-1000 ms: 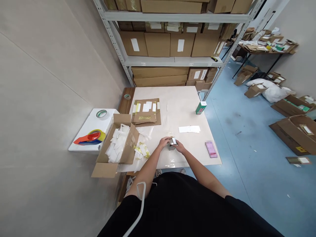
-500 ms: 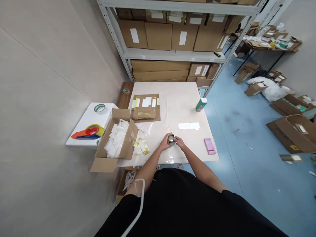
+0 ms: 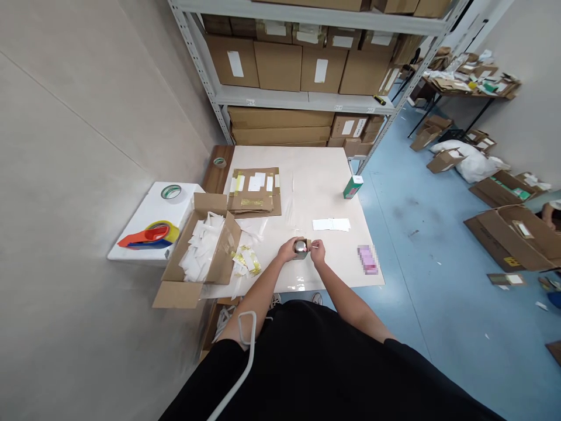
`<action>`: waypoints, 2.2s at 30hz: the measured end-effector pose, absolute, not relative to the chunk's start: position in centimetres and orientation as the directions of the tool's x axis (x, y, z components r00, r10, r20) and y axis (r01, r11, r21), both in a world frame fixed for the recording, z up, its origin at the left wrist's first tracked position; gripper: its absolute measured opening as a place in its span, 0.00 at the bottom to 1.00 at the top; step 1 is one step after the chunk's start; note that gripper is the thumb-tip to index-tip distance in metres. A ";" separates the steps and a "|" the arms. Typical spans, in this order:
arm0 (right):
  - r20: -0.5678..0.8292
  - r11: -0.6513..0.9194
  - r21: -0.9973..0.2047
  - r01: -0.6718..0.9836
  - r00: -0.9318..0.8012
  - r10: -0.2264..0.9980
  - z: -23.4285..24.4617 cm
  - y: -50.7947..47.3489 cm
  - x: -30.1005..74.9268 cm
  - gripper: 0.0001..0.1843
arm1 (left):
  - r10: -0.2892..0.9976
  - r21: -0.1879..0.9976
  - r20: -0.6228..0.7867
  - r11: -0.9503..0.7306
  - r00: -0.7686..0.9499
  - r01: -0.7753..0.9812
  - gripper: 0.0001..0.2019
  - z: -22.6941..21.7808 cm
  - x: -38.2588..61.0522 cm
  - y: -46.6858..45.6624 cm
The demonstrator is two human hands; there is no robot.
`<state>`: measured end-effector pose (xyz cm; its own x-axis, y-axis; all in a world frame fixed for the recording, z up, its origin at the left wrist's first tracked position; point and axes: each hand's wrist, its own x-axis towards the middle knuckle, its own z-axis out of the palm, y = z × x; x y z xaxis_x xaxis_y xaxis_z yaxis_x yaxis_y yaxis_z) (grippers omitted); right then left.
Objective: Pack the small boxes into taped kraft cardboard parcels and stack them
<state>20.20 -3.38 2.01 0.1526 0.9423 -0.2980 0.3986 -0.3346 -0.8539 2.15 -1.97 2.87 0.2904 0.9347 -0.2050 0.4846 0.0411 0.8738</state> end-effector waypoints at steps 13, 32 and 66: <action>-0.362 -0.281 -0.674 0.683 0.027 0.932 3.8 -0.9 17.1 0.29 | 0.946 0.873 -0.222 0.084 0.236 0.481 0.45 2.9 1.8 -2.6; 0.136 0.181 -0.936 0.301 -0.165 0.977 27.6 6.1 22.3 0.23 | 0.933 0.872 -0.230 0.070 0.278 0.484 0.60 4.8 1.0 -2.2; 0.022 -0.129 -0.941 -0.313 -0.437 0.899 25.1 1.2 21.1 0.57 | 1.000 0.975 0.003 -0.003 0.003 -0.224 0.35 31.0 3.8 3.7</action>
